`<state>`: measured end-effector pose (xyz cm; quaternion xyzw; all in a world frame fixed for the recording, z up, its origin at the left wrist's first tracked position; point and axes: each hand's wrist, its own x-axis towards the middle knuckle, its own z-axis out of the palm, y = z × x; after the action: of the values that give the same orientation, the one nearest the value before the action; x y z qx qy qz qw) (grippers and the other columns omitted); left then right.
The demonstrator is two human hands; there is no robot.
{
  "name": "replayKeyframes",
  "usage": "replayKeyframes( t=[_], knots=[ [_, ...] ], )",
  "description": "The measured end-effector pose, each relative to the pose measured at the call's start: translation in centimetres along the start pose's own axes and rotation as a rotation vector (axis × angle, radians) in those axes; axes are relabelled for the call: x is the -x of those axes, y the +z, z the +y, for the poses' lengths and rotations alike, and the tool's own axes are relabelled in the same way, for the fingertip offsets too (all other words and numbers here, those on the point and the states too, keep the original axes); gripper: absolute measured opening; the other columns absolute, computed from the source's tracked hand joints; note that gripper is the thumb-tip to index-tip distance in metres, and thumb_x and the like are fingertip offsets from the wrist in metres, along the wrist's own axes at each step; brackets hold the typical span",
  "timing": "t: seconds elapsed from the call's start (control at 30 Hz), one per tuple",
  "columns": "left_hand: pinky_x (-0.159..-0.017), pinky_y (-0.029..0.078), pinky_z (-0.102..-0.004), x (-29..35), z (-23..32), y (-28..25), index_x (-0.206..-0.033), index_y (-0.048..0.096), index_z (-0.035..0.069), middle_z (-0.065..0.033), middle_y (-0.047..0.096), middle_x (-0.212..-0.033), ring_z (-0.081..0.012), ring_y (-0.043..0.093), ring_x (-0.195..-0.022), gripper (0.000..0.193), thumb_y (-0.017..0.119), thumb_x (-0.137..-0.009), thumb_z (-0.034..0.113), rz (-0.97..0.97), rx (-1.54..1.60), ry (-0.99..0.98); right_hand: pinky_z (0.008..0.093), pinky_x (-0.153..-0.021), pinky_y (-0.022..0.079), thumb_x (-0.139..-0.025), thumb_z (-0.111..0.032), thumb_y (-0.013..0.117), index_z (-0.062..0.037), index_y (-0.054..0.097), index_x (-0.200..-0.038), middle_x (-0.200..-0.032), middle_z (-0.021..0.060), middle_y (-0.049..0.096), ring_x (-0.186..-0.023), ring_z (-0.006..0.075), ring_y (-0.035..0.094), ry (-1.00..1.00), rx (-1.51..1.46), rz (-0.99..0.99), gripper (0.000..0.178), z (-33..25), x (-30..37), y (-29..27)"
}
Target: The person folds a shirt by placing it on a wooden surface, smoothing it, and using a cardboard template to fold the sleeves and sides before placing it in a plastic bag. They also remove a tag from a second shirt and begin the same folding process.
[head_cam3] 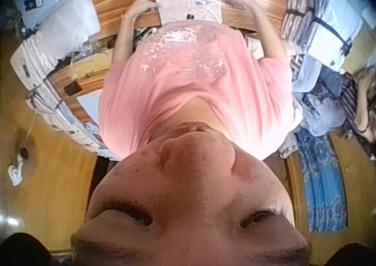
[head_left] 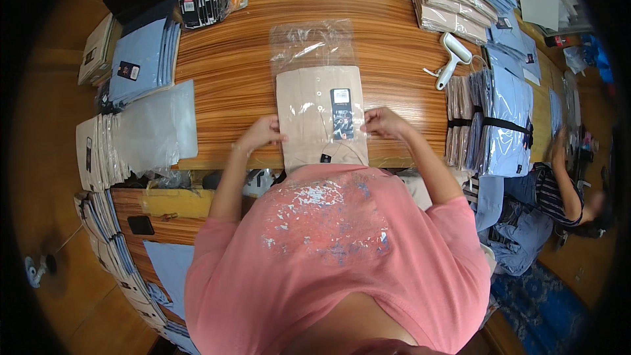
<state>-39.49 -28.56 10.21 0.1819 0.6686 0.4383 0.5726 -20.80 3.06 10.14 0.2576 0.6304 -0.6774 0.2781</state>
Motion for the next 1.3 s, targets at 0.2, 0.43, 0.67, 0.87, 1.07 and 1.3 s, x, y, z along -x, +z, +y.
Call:
replayKeyframes(
  t=[0.2, 0.43, 0.67, 0.87, 1.07, 1.3],
  knots=[
    [-0.052, 0.045, -0.0212, 4.0, -5.4, 3.9, -0.105, 0.059, -0.001, -0.0054, 0.066, -0.084, -0.0079, 0.057, -0.063, 0.031, 0.067, -0.075, 0.001, 0.020, 0.117, -0.053, 0.0202, -0.036, 0.025, -0.074, -0.011, 0.073, -0.0056, 0.065, -0.079, -0.054, -0.0050, 0.051, -0.040, 0.0024, 0.036, -0.057, -0.110, 0.034, 0.010, 6.7, 2.3, 3.4],
    [-0.044, 0.042, -0.0199, 4.5, -5.8, 4.9, -0.095, 0.063, 0.000, -0.0028, 0.064, -0.071, -0.0052, 0.052, -0.050, 0.022, 0.069, -0.079, 0.013, 0.119, 0.111, -0.087, 0.0200, -0.043, 0.032, -0.078, -0.010, 0.071, -0.0018, 0.068, -0.081, -0.062, -0.0025, 0.058, -0.049, 0.0035, 0.043, 0.046, -0.225, 0.079, 0.009, 5.8, 4.2, 5.8],
    [-0.040, 0.036, -0.0203, 2.5, -2.4, 4.4, -0.107, 0.050, 0.002, -0.0010, 0.057, -0.063, -0.0055, 0.046, -0.046, 0.031, 0.066, -0.081, 0.009, 0.333, 0.165, 0.061, 0.0214, -0.043, 0.034, -0.078, -0.018, 0.070, -0.0054, 0.064, -0.074, -0.059, -0.0022, 0.056, -0.047, 0.0055, 0.043, 0.015, -0.156, 0.185, 0.014, 3.2, 2.7, 4.9],
    [-0.087, 0.043, -0.0427, 1.2, 2.0, 2.6, -0.136, 0.029, 0.006, -0.0163, 0.059, -0.106, -0.0291, 0.054, -0.102, 0.089, 0.079, -0.066, 0.025, 0.624, -0.761, 0.121, 0.0204, -0.036, 0.023, -0.081, -0.019, 0.066, -0.0087, 0.058, -0.071, -0.046, -0.0042, 0.042, -0.038, 0.0043, 0.032, -0.098, -0.233, 0.173, 0.017, 1.1, -0.9, 2.4],
    [-0.102, 0.015, -0.0648, -0.9, 5.4, 8.4, -0.144, 0.016, 0.013, -0.0199, 0.011, -0.148, -0.0380, 0.010, -0.137, 0.115, 0.084, -0.053, 0.032, 0.480, -1.280, 0.404, 0.0208, -0.037, 0.022, -0.084, -0.016, 0.064, -0.0106, 0.050, -0.069, -0.047, -0.0054, 0.038, -0.038, 0.0044, 0.030, -0.077, -0.468, 0.033, 0.021, -0.3, 0.0, 4.9],
    [-0.092, 0.043, -0.0399, -4.0, 8.2, 6.9, -0.116, 0.058, 0.006, -0.0157, 0.061, -0.112, -0.0249, 0.057, -0.109, 0.053, 0.068, -0.065, -0.002, 0.856, -0.706, 0.829, 0.0187, -0.048, 0.033, -0.087, -0.016, 0.059, -0.0062, 0.059, -0.095, -0.059, -0.0035, 0.046, -0.049, 0.0057, 0.040, -0.446, -0.568, 0.070, 0.013, -9.1, 5.8, 7.9]
  ],
)
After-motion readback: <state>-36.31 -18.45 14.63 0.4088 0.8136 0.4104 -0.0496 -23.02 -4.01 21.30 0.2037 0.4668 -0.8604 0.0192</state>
